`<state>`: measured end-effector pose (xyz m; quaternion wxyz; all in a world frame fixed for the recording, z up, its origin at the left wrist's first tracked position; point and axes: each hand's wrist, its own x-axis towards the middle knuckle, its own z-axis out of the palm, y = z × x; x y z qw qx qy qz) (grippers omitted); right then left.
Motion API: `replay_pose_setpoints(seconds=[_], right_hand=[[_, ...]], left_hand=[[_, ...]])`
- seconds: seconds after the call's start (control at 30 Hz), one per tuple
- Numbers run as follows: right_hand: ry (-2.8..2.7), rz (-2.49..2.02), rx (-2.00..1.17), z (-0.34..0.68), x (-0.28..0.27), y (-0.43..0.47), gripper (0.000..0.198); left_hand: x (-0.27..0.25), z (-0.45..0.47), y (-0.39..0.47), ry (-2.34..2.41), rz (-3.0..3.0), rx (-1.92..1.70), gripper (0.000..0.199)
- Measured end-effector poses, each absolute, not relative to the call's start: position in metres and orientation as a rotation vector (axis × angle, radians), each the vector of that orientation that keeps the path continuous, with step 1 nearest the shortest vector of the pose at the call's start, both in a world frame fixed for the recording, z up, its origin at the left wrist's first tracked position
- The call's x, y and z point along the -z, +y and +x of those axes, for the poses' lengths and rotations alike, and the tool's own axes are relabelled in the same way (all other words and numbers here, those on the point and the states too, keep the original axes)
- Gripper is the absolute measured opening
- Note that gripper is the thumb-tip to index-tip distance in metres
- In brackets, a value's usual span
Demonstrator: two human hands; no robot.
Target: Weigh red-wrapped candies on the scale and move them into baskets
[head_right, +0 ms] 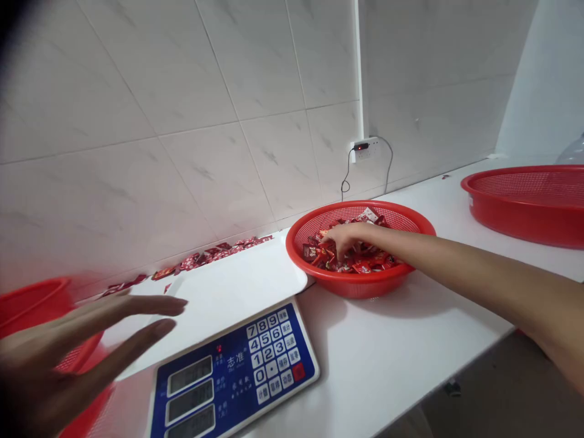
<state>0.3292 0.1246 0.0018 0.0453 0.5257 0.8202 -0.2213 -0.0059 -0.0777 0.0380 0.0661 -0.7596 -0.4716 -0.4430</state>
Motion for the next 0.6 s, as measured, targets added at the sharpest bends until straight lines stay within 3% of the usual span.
replay_pose_setpoints(seconds=[0.1, 0.27, 0.43, 0.6], right_hand=[[2.552, 1.659, 0.768, 0.339, -0.005, 0.121, 0.060], [2.666, 1.848, 0.918, 0.357, -0.024, 0.113, 0.027], [2.832, 2.004, 1.055, 0.357, -0.060, 0.108, 0.028], [3.169, 1.700, 1.671, 0.301, -0.078, 0.079, 0.032]], left_hand=[[-0.051, 0.019, -0.066, -1.280, -2.491, 1.136, 0.017], [-0.062, 0.035, -0.047, -1.293, -2.469, 1.283, 0.021], [-0.061, 0.025, -0.031, -1.403, -2.416, 1.476, 0.027], [-0.044, 0.021, -0.017, -1.497, -2.471, 1.556, 0.041]])
